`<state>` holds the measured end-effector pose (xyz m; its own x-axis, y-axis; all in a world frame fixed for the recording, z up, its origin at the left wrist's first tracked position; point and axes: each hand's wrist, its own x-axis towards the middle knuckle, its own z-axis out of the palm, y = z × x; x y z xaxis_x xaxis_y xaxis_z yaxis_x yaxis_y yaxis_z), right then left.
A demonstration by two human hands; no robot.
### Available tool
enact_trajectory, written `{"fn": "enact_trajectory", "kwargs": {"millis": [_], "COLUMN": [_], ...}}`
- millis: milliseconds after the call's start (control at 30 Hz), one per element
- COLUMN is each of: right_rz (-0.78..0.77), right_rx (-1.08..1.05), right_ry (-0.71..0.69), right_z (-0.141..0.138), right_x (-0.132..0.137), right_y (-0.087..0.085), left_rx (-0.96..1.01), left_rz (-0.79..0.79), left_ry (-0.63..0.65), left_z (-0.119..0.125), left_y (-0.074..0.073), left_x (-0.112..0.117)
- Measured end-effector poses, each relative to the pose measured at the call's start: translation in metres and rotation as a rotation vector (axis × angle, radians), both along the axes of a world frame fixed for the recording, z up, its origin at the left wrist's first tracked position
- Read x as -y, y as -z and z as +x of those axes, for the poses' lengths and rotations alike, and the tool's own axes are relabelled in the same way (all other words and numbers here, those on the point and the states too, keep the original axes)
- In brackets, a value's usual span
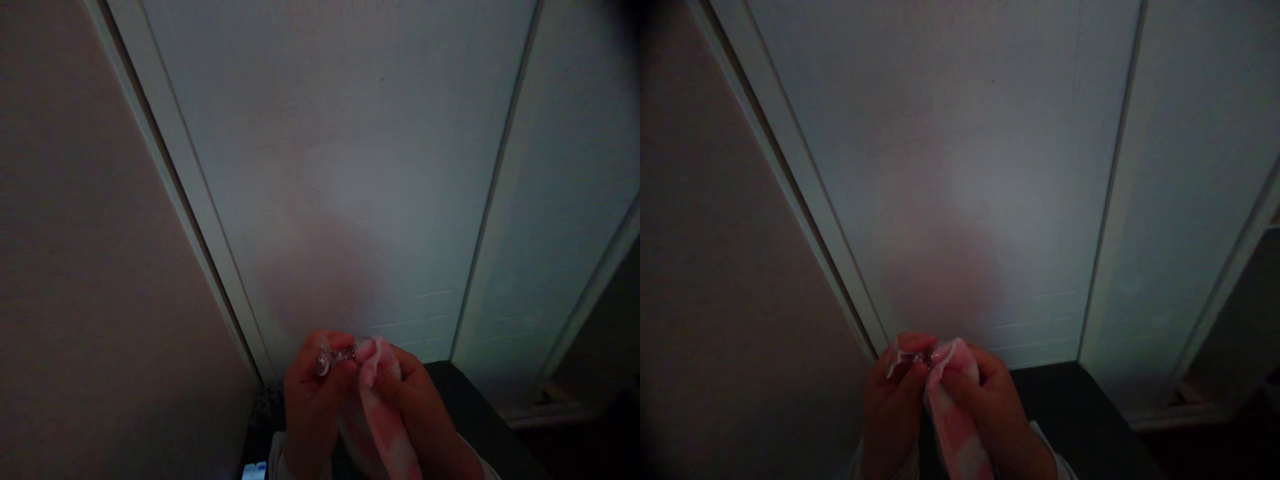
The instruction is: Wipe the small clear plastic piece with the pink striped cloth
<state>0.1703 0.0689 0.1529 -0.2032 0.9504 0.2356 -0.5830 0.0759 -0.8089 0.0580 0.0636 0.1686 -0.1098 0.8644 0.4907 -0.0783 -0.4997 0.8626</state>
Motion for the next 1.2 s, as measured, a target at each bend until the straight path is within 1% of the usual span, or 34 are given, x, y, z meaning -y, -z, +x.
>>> {"fn": "enact_trajectory", "kwargs": {"millis": [133,267,367,500,667,767,900,1067,1200], "right_rz": [0.040,0.062,0.063,0.039,0.067,0.053,0.034,0.011,0.081], "right_rx": [0.011,0.018,-0.002,0.018,0.054,0.061,0.046,0.016,0.084], "right_ry": [0.046,0.087,0.084,0.066,0.082,0.080,0.043,0.010,0.048], "right_z": [-0.001,0.002,0.003,0.003,0.003,0.004,0.004,0.004,0.005], "right_x": [0.003,0.005,0.005,0.006,0.009,0.008,0.005,0.000,0.001], "right_y": [-0.001,-0.003,-0.004,-0.006,-0.007,-0.004,0.003,0.006,0.003], "left_rx": [0.059,0.007,-0.039,-0.033,-0.047,-0.110,-0.203,-0.233,-0.233], "left_rz": [0.002,0.037,0.052,0.041,0.138,0.189,0.230,0.198,0.185], "left_ry": [0.082,0.106,0.103,0.090,0.115,0.121,0.113,0.123,0.134], "left_z": [-0.001,-0.002,-0.002,0.000,-0.001,-0.003,-0.008,-0.012,-0.014], "left_y": [0.000,-0.003,-0.004,-0.005,-0.009,-0.009,-0.006,-0.003,-0.006], "left_x": [-0.002,-0.005,-0.006,-0.003,0.001,0.002,0.001,-0.003,-0.005]}}
